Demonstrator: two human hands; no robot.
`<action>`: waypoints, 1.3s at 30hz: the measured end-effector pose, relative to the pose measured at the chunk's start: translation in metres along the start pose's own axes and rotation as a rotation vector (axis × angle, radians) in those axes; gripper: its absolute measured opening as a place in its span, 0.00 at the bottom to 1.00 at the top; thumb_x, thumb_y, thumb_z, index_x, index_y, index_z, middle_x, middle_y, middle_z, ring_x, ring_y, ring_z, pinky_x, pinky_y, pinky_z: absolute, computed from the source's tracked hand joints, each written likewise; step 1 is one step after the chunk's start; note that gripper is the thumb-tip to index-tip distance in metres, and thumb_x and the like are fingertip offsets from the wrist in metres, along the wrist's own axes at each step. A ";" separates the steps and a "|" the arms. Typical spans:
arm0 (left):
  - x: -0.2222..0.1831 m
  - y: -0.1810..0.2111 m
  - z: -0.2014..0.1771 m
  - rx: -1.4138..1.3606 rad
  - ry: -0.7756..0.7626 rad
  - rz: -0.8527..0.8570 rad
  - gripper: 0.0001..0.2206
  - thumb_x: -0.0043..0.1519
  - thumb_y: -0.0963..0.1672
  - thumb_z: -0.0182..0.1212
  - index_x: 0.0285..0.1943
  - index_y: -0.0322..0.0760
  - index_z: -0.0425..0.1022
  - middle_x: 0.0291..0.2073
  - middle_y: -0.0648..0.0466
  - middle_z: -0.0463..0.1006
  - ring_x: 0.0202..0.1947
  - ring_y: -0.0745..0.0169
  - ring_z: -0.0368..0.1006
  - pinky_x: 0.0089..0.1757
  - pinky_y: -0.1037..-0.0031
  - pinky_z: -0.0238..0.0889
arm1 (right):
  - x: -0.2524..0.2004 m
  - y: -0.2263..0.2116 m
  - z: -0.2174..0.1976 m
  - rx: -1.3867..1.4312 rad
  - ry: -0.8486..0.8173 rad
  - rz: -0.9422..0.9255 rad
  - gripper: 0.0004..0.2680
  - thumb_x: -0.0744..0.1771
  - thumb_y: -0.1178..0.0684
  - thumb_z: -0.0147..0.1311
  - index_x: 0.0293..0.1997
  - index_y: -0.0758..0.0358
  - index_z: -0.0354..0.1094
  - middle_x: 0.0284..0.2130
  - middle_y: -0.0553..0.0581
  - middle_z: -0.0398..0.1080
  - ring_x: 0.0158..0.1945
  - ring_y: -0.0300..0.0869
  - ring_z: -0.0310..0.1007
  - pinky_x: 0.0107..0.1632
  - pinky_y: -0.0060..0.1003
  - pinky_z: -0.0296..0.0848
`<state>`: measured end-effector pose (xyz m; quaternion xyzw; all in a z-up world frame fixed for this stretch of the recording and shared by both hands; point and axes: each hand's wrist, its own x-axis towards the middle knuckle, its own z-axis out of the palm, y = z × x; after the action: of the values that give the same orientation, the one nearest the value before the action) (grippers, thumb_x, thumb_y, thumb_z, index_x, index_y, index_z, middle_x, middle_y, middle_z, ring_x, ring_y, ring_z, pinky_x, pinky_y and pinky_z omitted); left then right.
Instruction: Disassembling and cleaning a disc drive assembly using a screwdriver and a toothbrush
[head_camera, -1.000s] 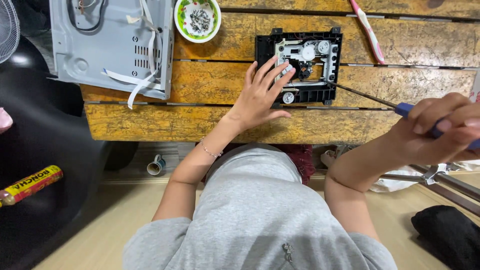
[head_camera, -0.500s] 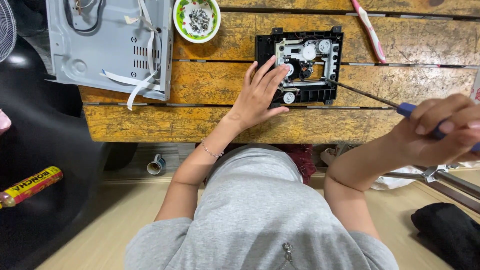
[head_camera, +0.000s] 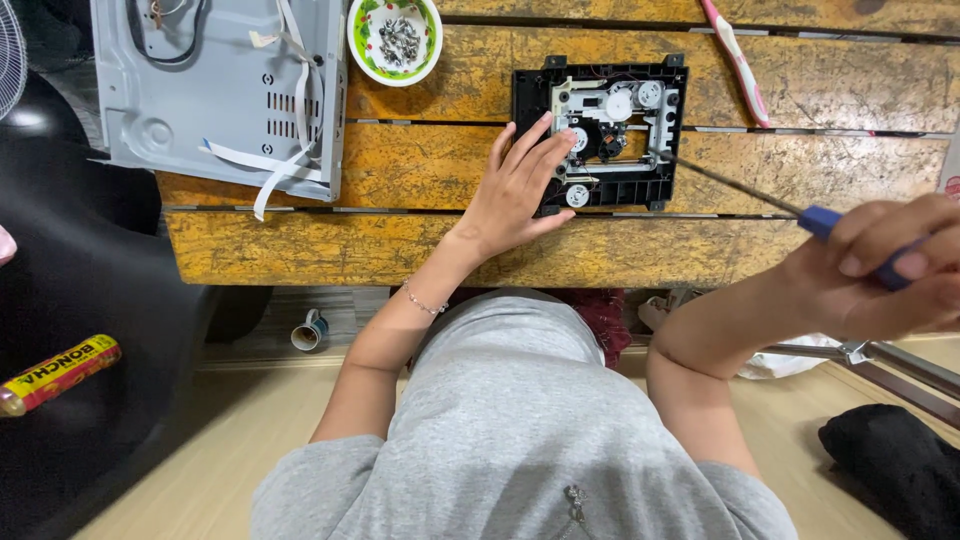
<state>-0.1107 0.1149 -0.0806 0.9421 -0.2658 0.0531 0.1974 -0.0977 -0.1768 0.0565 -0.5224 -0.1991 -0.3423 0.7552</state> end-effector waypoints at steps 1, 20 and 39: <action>-0.001 -0.001 0.002 -0.026 0.017 0.004 0.45 0.63 0.60 0.74 0.76 0.35 0.49 0.75 0.51 0.55 0.76 0.51 0.43 0.71 0.51 0.35 | 0.001 0.003 -0.002 0.020 0.008 0.006 0.14 0.69 0.46 0.51 0.30 0.56 0.46 0.22 0.49 0.41 0.17 0.32 0.34 0.20 0.31 0.40; 0.002 0.006 -0.021 -0.126 0.026 0.034 0.46 0.60 0.64 0.69 0.76 0.40 0.51 0.74 0.50 0.56 0.76 0.50 0.42 0.71 0.47 0.31 | 0.024 0.022 0.041 -0.155 -0.039 -0.127 0.14 0.71 0.54 0.53 0.28 0.63 0.52 0.20 0.55 0.45 0.21 0.40 0.43 0.21 0.36 0.48; 0.023 0.067 -0.214 -1.489 0.427 0.687 0.34 0.55 0.64 0.41 0.47 0.33 0.70 0.37 0.54 0.72 0.42 0.58 0.71 0.52 0.66 0.63 | 0.011 0.055 -0.016 0.004 0.198 -0.034 0.12 0.66 0.53 0.53 0.24 0.61 0.52 0.16 0.55 0.42 0.20 0.43 0.39 0.27 0.39 0.42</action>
<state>-0.1251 0.1379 0.1431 0.4029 -0.4600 0.0980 0.7852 -0.0510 -0.1828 0.0220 -0.4810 -0.1329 -0.4046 0.7663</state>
